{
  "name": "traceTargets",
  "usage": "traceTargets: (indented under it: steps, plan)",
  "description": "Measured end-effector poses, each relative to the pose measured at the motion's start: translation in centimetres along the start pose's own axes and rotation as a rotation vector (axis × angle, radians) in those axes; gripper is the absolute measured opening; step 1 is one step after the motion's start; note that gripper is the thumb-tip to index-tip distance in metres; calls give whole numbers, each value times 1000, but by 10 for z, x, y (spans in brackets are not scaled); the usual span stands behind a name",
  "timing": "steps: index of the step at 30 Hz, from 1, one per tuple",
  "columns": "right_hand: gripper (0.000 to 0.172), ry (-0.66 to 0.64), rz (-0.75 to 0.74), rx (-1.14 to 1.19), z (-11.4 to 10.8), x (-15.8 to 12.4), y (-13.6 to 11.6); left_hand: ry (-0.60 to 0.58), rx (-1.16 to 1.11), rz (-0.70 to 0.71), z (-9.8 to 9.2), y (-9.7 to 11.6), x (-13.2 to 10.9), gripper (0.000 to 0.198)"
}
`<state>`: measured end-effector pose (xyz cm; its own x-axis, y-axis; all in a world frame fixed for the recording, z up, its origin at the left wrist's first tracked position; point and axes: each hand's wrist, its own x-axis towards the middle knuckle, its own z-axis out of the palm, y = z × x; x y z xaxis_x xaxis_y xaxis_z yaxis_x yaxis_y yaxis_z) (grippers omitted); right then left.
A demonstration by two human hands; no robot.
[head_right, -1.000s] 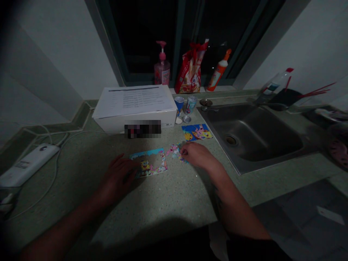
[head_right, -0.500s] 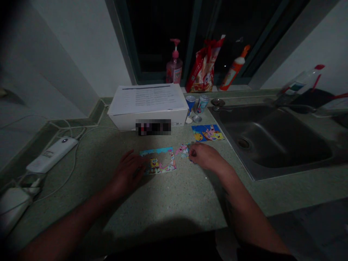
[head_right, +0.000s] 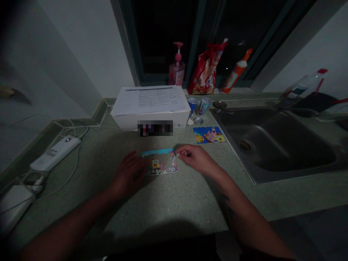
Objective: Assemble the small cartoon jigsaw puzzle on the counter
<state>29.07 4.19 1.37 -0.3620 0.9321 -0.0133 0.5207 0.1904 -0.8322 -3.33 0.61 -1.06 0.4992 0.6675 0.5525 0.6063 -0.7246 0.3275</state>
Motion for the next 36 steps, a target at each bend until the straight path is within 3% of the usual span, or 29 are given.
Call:
traceTargets:
  steps: [3, 7, 13, 24, 31, 36]
  plan:
    - [16, 70, 38, 185, 31, 3, -13, 48, -33, 14, -2, 5, 1, 19]
    - [15, 40, 104, 319, 67, 3, -26, 107, -105, 27, -2, 13, 3, 21]
    - [21, 20, 145, 481, 92, 0, -32, 118, -153, 55, 0, 18, 3, 23]
    - [27, 3, 109, 497, 100, -2, -33, 99, -197, 56, -1, 20, 2, 19]
    - [14, 119, -154, 221, 89, -5, -39, 157, -197, -6, -1, 16, 3, 16]
    - [11, 150, -281, 147, 89, -4, -39, 158, -201, 6, -2, 17, 4, 14]
